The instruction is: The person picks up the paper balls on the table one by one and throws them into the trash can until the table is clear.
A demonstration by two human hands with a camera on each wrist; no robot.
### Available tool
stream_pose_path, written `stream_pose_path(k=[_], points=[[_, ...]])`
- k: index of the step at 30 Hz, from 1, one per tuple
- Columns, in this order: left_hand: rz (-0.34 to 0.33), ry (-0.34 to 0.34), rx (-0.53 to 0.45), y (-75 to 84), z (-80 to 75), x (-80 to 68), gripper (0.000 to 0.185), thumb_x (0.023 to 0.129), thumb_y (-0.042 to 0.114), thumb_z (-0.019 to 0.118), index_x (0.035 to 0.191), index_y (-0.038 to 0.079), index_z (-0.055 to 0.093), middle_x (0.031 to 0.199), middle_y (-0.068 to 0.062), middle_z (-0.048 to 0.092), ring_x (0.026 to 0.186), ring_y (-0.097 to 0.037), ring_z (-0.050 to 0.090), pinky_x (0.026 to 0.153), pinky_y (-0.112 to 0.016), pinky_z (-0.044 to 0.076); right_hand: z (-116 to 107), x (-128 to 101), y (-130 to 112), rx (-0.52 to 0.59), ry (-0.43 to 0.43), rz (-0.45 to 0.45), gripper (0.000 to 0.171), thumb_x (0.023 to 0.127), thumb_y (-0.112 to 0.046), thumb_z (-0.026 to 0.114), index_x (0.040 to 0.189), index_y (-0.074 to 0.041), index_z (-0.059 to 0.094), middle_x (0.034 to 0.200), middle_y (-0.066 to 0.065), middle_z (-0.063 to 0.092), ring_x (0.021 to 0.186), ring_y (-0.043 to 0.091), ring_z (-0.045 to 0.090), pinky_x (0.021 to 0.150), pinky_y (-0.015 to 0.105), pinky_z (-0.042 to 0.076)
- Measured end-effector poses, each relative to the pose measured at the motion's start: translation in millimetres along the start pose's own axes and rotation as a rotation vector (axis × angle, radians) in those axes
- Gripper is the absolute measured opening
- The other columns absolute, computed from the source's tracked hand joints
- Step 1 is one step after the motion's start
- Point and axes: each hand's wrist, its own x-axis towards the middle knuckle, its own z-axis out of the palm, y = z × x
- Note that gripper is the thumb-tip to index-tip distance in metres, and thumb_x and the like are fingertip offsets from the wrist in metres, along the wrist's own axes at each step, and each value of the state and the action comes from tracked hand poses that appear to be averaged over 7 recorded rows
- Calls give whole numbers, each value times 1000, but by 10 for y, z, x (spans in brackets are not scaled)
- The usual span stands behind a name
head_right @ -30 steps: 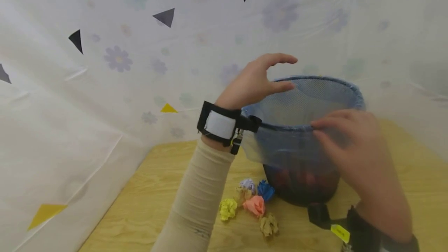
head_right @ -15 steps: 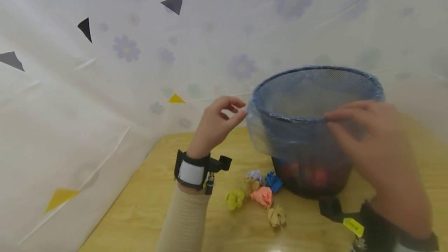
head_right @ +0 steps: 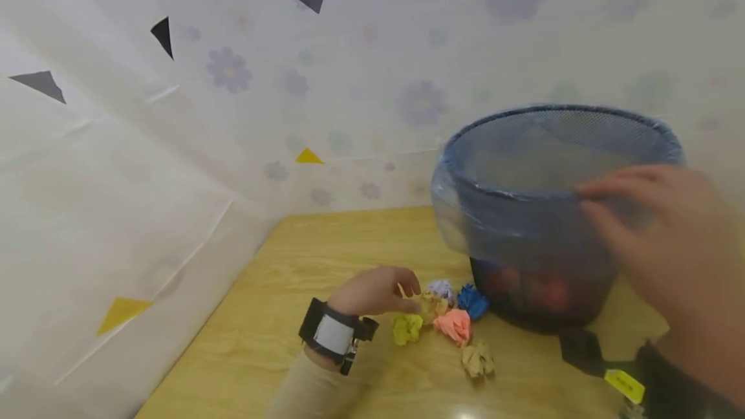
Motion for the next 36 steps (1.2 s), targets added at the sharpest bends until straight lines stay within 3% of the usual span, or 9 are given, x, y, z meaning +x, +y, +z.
stream_pose_path(k=[4,7,11,15,25,30,36], points=[[-24,-17,57,-38,90,65,29,77,42,73,98,24,65,88,11,59,72,-4,54,60,-23,45,-63,12,-140,16,-4,32,26,79,2,70,105,-5,71,114,15,61,115,25,48,105,35,26],[-28,-44,78,-93,157,134,30,75,45,74,97,27,67,86,12,60,72,-3,54,60,-23,45,-55,11,-158,33,13,36,21,84,0,66,104,0,70,114,17,60,117,11,46,104,26,25],[-65,-83,83,-133,218,173,33,70,48,77,98,32,68,87,13,60,74,-3,55,60,-23,45,-62,53,-323,42,13,40,19,87,-1,62,104,7,66,111,25,58,117,6,44,104,27,25],[-77,-108,37,-187,255,165,40,68,44,80,104,31,67,90,11,59,77,-4,54,59,-24,45,-54,48,-410,43,10,43,20,88,0,61,105,9,65,110,27,57,118,10,45,105,32,26],[-23,-118,23,-341,150,98,41,72,38,79,109,25,67,100,5,61,86,-7,56,64,-23,46,-8,57,-495,51,14,48,19,88,-2,61,103,9,65,111,23,58,113,-6,42,102,23,26],[-19,-91,12,-356,81,57,38,74,38,77,109,26,66,100,5,61,85,-7,56,65,-24,46,-6,68,-501,63,20,42,18,87,-1,62,102,9,66,113,8,60,110,-10,41,99,19,26],[114,-4,-88,-374,-26,-2,35,80,33,73,112,23,65,105,5,59,88,-6,56,68,-21,47,5,72,-473,77,25,36,17,86,1,63,101,9,66,112,-16,55,107,-13,40,97,16,26]])
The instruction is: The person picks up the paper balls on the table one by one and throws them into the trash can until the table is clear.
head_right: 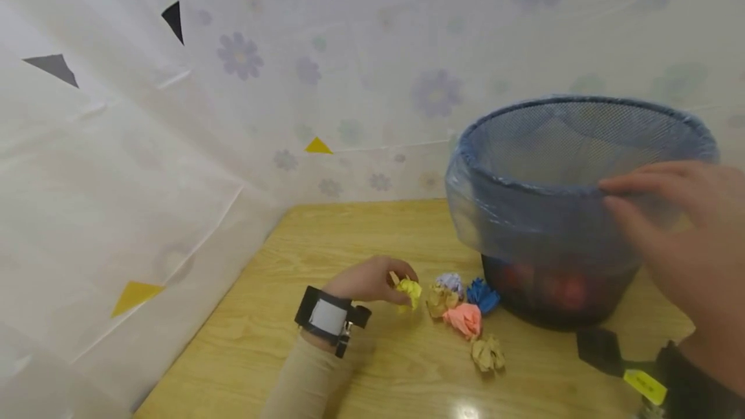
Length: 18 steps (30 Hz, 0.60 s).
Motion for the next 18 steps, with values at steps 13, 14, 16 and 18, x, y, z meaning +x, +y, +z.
stream_pose_path(k=[13,14,16,18], points=[[295,309,-68,352,-267,-193,39,88,29,65,124,18,57,121,7,55,93,-2,52,72,-14,46,-15,16,-179,-13,13,37,16,87,3,61,101,8,67,110,-13,55,109,-14,37,100,18,25],[311,331,-62,380,-272,-204,39,88,28,65,124,18,57,121,7,55,93,-2,52,72,-14,46,-17,23,-226,-14,14,44,16,87,4,61,100,9,67,110,-21,51,109,-15,35,100,18,24],[338,369,-62,433,-279,-227,39,87,27,65,124,18,57,120,6,56,94,-3,52,72,-14,46,-19,35,-307,-11,16,54,17,86,6,61,101,6,68,108,-31,45,109,-17,33,101,19,23],[366,401,-56,483,-279,-244,39,87,25,66,124,16,57,119,5,56,94,-3,52,72,-14,46,-23,46,-363,-11,15,61,17,85,8,61,100,7,68,107,-29,47,109,-15,34,102,20,23]])
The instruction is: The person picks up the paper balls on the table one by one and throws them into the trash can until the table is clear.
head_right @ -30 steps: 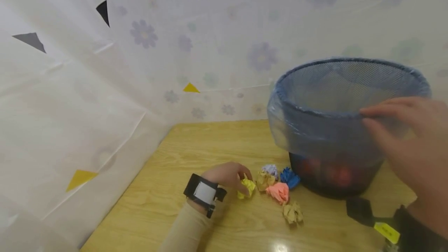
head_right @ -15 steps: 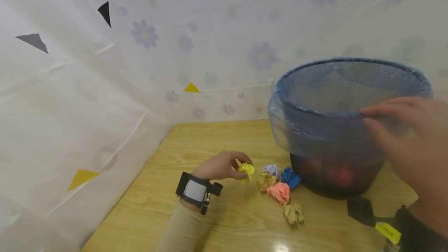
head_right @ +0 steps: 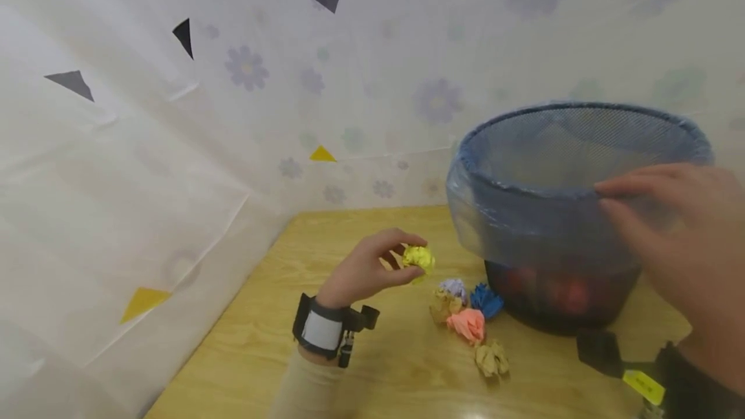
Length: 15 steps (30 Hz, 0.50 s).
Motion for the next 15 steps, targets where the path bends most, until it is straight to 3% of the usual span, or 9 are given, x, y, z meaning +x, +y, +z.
stream_pose_path(k=[2,6,7,9,10,12,14,15], points=[[29,23,-5,41,12,12,39,87,23,66,124,14,57,118,3,56,94,-4,52,72,-14,46,-6,-4,-32,-17,-8,7,17,85,10,60,101,10,65,108,-17,53,113,-6,38,104,25,23],[88,67,-17,130,47,58,38,87,20,67,123,11,58,116,2,58,92,-5,52,72,-14,46,-26,3,-65,-51,-27,0,19,84,13,59,103,14,62,106,21,56,113,24,44,105,34,24],[101,77,-25,152,56,73,38,86,19,67,122,11,58,116,1,58,92,-5,52,72,-14,46,-30,6,-74,-57,-26,-6,19,84,12,59,102,14,62,106,21,56,111,28,44,105,34,25],[122,98,-36,197,70,99,37,86,17,68,122,11,58,115,0,58,91,-6,52,72,-14,46,-41,20,-107,-56,-18,-22,16,87,6,59,100,14,63,105,11,58,112,20,45,105,33,25],[129,108,-44,217,75,110,37,86,16,68,121,10,59,115,-1,59,90,-7,52,71,-14,47,-47,27,-126,-47,-11,-31,16,88,3,59,99,14,63,104,2,58,112,14,45,104,32,25],[138,123,-51,252,82,128,37,86,15,68,121,10,58,115,-2,59,90,-8,52,70,-15,47,-61,35,-169,-43,0,-45,18,90,-2,59,97,14,64,102,1,56,113,3,42,104,33,26],[143,142,-57,274,91,140,37,85,14,68,121,9,59,114,-2,59,90,-8,52,70,-15,47,-68,40,-182,-35,4,-50,18,90,-5,60,98,11,66,104,-13,51,112,-10,36,104,35,27],[147,153,-59,283,95,144,37,85,14,68,121,9,59,114,-2,59,90,-8,52,70,-15,47,-73,39,-190,-28,-1,-55,17,89,-2,60,98,11,66,102,-7,54,113,-4,40,104,38,27]])
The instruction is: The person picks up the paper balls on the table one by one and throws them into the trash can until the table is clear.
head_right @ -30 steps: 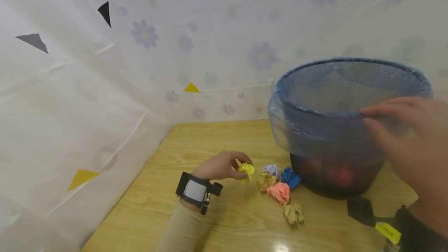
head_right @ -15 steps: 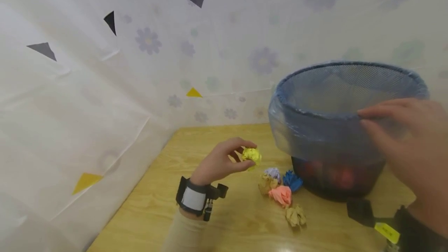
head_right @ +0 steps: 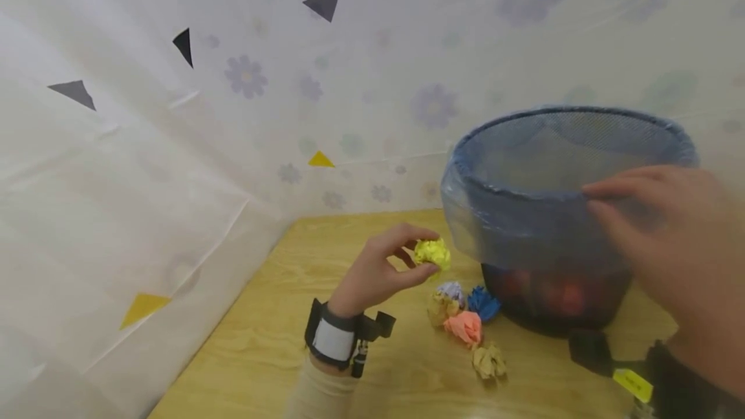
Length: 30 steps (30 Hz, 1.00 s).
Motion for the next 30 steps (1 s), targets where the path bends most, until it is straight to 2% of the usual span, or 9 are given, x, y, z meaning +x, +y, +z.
stream_pose_path(k=[2,4,6,11,15,24,30], points=[[13,23,-12,7,24,20,37,85,13,68,120,9,59,113,-3,58,89,-9,52,70,-15,48,-20,1,-7,1,-19,-3,15,87,2,61,100,9,66,102,12,58,114,14,47,103,44,27],[30,43,-19,12,49,37,37,85,12,69,120,9,58,112,-3,58,89,-9,51,70,-15,48,-29,-3,0,8,-34,-13,16,86,5,61,100,8,66,104,13,58,109,30,48,103,47,26],[49,59,-20,18,70,54,37,85,11,68,120,8,58,111,-3,58,88,-9,51,70,-15,49,-39,-7,-16,8,-45,-19,16,87,4,60,101,10,65,104,26,54,101,46,43,102,50,26],[107,120,-39,40,99,102,37,84,7,68,120,6,57,109,-6,58,87,-11,52,70,-17,50,-67,-9,-38,-35,-60,-15,20,92,-8,57,100,8,66,102,26,55,98,47,44,98,56,27],[133,156,-84,64,112,158,38,84,4,67,120,6,56,109,-7,58,88,-13,52,69,-18,50,-103,-7,-65,-52,-76,-3,19,92,-8,57,97,8,66,102,27,55,97,46,43,97,58,26],[125,209,-167,76,138,249,39,84,0,66,121,4,55,112,-10,57,92,-14,55,70,-21,51,-96,-17,-117,-47,-72,23,21,93,-9,56,96,9,65,103,28,55,99,46,41,100,55,22],[163,238,-166,132,87,405,39,83,0,66,121,2,55,105,-11,55,90,-15,56,69,-21,51,-111,-14,-141,-33,-84,37,18,93,-6,55,96,10,64,104,28,54,100,46,39,96,56,21]])
